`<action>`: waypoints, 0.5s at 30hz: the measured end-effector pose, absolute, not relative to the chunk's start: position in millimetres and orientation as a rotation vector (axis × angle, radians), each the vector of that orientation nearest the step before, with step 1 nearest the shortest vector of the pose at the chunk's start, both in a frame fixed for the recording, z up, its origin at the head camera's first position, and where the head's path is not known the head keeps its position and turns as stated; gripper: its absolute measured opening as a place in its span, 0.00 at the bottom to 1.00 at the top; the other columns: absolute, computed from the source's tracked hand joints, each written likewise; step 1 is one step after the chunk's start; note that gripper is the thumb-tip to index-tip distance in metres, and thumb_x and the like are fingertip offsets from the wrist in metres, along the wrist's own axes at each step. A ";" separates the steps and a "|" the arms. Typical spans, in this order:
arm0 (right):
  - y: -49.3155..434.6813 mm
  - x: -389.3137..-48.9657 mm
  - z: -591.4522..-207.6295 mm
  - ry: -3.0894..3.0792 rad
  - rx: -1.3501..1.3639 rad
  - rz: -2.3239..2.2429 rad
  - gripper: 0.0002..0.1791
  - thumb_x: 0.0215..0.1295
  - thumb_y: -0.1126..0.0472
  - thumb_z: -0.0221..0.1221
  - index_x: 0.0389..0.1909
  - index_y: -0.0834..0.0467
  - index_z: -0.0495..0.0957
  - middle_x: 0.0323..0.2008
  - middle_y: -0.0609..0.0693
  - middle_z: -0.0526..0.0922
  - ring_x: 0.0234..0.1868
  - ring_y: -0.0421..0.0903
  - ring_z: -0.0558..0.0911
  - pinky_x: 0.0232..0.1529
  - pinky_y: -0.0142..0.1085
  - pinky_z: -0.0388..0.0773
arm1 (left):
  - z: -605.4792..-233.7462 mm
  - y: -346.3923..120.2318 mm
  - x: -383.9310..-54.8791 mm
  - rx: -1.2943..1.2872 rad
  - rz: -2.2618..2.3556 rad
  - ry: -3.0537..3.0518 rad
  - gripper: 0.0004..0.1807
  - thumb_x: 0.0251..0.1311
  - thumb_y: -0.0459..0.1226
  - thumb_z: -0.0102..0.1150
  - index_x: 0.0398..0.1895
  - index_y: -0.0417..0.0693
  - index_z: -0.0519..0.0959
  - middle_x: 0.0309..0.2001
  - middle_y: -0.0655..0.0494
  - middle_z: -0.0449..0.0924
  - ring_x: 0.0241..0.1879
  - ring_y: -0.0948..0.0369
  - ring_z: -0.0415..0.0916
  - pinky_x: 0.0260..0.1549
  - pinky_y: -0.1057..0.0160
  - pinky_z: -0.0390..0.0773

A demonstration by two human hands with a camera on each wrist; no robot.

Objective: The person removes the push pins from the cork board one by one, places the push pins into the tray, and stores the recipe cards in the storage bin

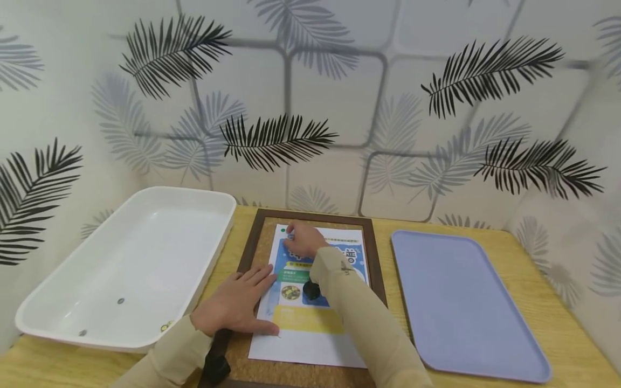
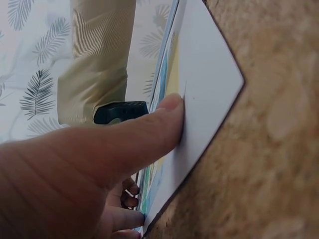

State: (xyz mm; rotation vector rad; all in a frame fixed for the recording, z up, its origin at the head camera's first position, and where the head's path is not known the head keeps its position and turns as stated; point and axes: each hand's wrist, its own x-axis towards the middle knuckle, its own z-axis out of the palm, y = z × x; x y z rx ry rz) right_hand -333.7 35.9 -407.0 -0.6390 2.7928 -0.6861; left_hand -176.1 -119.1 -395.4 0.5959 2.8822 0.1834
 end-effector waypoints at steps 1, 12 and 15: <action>35.6 -334.1 -406.9 2.801 -0.625 -0.684 0.17 0.68 0.55 0.57 0.54 0.58 0.73 0.36 0.53 0.81 0.31 0.44 0.77 0.37 0.37 0.74 | -394.9 -118.9 -176.2 0.597 0.184 2.883 0.57 0.44 0.71 0.60 0.73 0.48 0.60 0.75 0.50 0.54 0.74 0.51 0.52 0.66 0.47 0.59; 29.5 -340.9 -409.7 2.877 -0.559 -0.665 0.12 0.69 0.55 0.55 0.48 0.58 0.74 0.35 0.52 0.80 0.30 0.45 0.76 0.38 0.39 0.74 | -394.0 -118.6 -176.5 0.586 0.179 2.889 0.58 0.42 0.72 0.59 0.73 0.49 0.60 0.75 0.52 0.54 0.74 0.52 0.52 0.66 0.47 0.60; 27.0 -342.3 -411.3 2.883 -0.542 -0.658 0.13 0.69 0.55 0.55 0.48 0.58 0.74 0.38 0.53 0.81 0.32 0.45 0.77 0.41 0.41 0.75 | -394.5 -119.5 -175.7 0.589 0.185 2.894 0.58 0.42 0.72 0.60 0.73 0.49 0.60 0.75 0.51 0.54 0.74 0.51 0.52 0.66 0.47 0.60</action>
